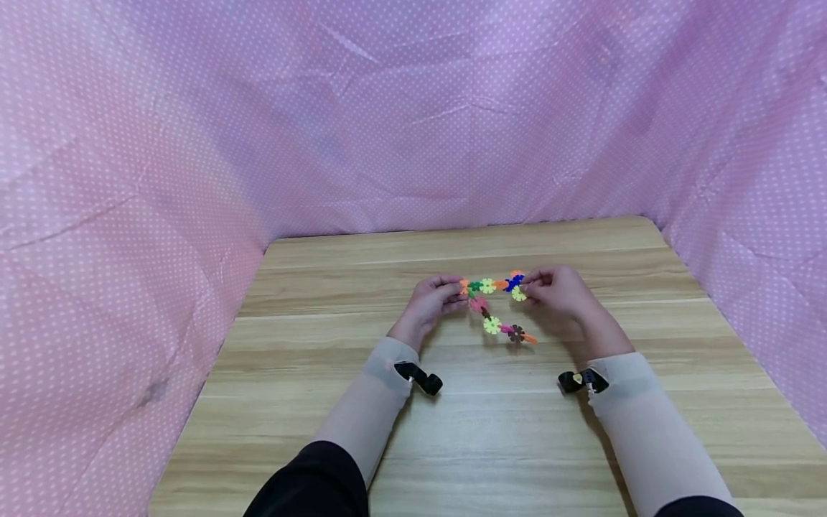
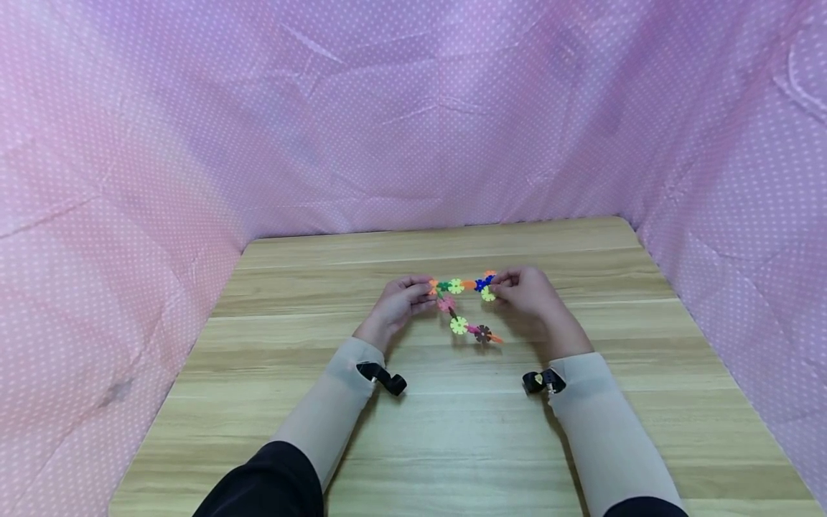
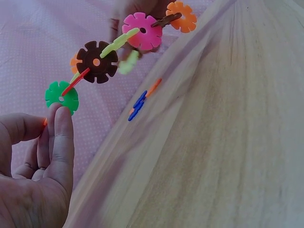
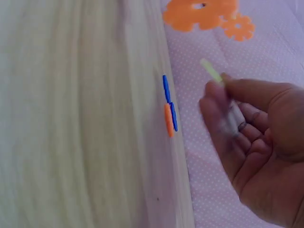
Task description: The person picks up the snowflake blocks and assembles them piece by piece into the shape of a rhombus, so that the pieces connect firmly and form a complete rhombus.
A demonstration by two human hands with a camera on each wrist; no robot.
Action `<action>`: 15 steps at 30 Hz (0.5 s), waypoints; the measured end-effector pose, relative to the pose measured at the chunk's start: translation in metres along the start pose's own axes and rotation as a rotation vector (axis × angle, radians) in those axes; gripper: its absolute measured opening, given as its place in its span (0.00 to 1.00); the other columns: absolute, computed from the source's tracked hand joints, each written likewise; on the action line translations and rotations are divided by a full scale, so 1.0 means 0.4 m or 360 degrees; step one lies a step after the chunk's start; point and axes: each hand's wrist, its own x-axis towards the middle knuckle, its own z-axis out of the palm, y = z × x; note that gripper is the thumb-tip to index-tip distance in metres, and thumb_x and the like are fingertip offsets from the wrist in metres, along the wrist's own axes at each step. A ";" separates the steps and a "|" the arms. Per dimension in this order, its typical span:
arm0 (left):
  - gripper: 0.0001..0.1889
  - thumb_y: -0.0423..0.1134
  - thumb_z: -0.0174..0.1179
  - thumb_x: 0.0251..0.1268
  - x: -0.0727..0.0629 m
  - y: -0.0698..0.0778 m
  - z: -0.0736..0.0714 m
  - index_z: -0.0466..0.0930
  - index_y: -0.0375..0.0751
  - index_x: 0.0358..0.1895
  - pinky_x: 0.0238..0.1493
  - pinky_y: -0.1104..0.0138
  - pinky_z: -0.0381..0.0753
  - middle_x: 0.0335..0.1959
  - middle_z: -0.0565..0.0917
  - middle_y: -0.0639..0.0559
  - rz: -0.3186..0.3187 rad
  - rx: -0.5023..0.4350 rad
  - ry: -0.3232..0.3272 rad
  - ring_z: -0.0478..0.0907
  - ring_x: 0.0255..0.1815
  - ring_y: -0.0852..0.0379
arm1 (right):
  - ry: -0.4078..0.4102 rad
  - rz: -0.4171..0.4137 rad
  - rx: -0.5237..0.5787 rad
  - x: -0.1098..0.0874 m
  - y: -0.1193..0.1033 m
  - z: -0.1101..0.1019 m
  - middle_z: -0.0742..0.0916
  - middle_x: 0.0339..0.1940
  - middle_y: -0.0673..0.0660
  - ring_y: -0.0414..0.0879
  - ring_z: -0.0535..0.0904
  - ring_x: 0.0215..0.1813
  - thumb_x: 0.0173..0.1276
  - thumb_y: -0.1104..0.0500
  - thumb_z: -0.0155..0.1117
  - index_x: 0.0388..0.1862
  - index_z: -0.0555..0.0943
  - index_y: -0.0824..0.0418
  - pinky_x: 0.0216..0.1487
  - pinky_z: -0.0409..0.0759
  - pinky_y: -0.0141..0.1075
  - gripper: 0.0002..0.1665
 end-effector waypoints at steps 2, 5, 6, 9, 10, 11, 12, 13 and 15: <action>0.10 0.24 0.59 0.76 0.001 0.001 -0.001 0.83 0.28 0.55 0.46 0.63 0.89 0.37 0.87 0.46 0.0006 -0.0005 -0.0004 0.88 0.35 0.55 | -0.0009 0.0005 0.0171 0.000 -0.008 -0.002 0.89 0.45 0.66 0.60 0.89 0.44 0.78 0.63 0.65 0.57 0.83 0.73 0.47 0.89 0.46 0.15; 0.10 0.24 0.60 0.75 0.001 0.001 -0.003 0.82 0.27 0.55 0.45 0.63 0.89 0.36 0.87 0.46 0.0016 -0.0005 -0.0003 0.88 0.35 0.55 | -0.0020 0.0014 0.0321 -0.004 -0.018 -0.005 0.89 0.48 0.68 0.61 0.89 0.46 0.79 0.64 0.64 0.61 0.81 0.76 0.51 0.87 0.50 0.18; 0.10 0.24 0.60 0.75 0.002 0.001 -0.004 0.82 0.27 0.55 0.45 0.63 0.89 0.36 0.87 0.46 0.0018 -0.0004 -0.0003 0.88 0.35 0.55 | -0.0024 0.0023 0.0354 -0.005 -0.020 -0.005 0.88 0.49 0.67 0.61 0.89 0.47 0.79 0.63 0.64 0.61 0.81 0.76 0.52 0.87 0.51 0.19; 0.10 0.24 0.60 0.75 0.002 0.001 -0.005 0.82 0.27 0.55 0.45 0.63 0.89 0.36 0.87 0.46 0.0019 -0.0002 -0.0007 0.88 0.34 0.56 | -0.0038 0.0042 0.0425 -0.007 -0.025 -0.006 0.88 0.51 0.66 0.61 0.89 0.48 0.79 0.62 0.65 0.61 0.81 0.76 0.55 0.85 0.52 0.20; 0.10 0.24 0.60 0.75 0.003 0.001 -0.005 0.82 0.27 0.54 0.45 0.64 0.89 0.36 0.87 0.46 0.0017 -0.0004 -0.0009 0.88 0.34 0.56 | -0.0042 0.0047 0.0447 -0.007 -0.026 -0.005 0.88 0.51 0.66 0.61 0.89 0.48 0.78 0.61 0.66 0.60 0.81 0.76 0.55 0.85 0.53 0.20; 0.10 0.24 0.60 0.75 0.003 0.001 -0.005 0.82 0.28 0.54 0.44 0.64 0.89 0.36 0.87 0.46 0.0015 -0.0007 -0.0010 0.88 0.34 0.56 | -0.0042 0.0053 0.0467 -0.007 -0.027 -0.004 0.88 0.50 0.65 0.61 0.89 0.48 0.78 0.61 0.66 0.60 0.81 0.75 0.56 0.85 0.53 0.20; 0.10 0.24 0.60 0.75 0.003 0.001 -0.006 0.83 0.28 0.54 0.45 0.64 0.89 0.36 0.87 0.46 0.0015 -0.0008 -0.0012 0.88 0.34 0.56 | -0.0048 0.0052 0.0479 -0.006 -0.027 -0.004 0.88 0.50 0.65 0.61 0.89 0.48 0.78 0.61 0.66 0.60 0.81 0.75 0.56 0.85 0.54 0.20; 0.09 0.24 0.60 0.75 0.004 0.001 -0.005 0.83 0.28 0.54 0.45 0.64 0.89 0.36 0.87 0.46 0.0013 -0.0008 -0.0013 0.88 0.34 0.56 | -0.0048 0.0053 0.0490 -0.005 -0.028 -0.003 0.88 0.49 0.64 0.60 0.90 0.48 0.78 0.61 0.66 0.59 0.81 0.75 0.56 0.85 0.54 0.20; 0.09 0.25 0.60 0.75 0.004 0.002 -0.005 0.83 0.28 0.54 0.45 0.63 0.89 0.37 0.87 0.46 0.0011 -0.0005 -0.0013 0.88 0.34 0.56 | -0.0048 0.0052 0.0511 -0.004 -0.029 0.000 0.88 0.48 0.62 0.58 0.90 0.46 0.78 0.62 0.66 0.59 0.81 0.76 0.56 0.85 0.54 0.19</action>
